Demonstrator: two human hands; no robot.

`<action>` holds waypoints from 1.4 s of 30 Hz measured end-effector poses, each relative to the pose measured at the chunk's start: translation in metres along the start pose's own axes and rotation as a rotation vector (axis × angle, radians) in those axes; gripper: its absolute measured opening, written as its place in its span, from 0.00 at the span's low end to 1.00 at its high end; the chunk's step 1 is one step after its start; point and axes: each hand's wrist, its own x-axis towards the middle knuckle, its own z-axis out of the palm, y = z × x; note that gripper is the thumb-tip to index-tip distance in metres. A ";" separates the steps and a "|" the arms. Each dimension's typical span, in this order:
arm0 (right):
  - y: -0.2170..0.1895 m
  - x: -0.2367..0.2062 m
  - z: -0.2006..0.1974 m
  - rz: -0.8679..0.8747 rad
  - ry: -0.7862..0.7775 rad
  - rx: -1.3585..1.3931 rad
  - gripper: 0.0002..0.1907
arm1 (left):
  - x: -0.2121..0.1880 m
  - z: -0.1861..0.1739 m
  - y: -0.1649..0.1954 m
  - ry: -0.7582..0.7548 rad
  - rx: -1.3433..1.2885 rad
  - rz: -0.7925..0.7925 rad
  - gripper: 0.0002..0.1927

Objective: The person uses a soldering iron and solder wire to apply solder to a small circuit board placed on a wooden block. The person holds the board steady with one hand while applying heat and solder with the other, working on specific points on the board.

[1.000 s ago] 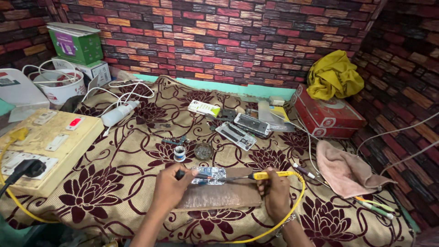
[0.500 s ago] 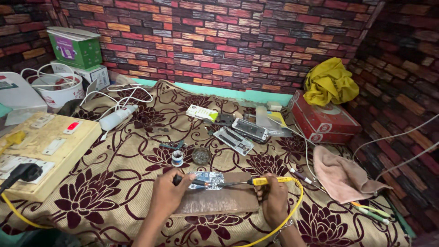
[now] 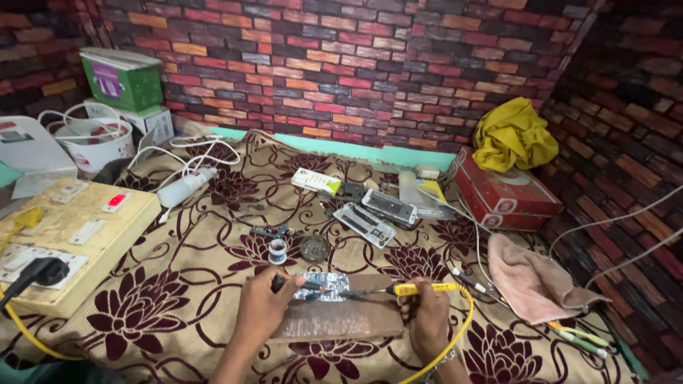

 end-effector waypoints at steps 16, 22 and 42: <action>0.011 0.010 -0.011 -0.009 -0.025 -0.015 0.15 | -0.006 -0.003 0.009 0.089 0.032 0.078 0.18; 0.007 0.007 -0.008 -0.014 -0.030 -0.056 0.16 | -0.010 -0.005 0.019 -0.004 0.024 -0.045 0.16; 0.003 0.007 -0.005 0.086 -0.034 0.086 0.14 | -0.007 -0.003 0.011 0.128 0.077 0.088 0.21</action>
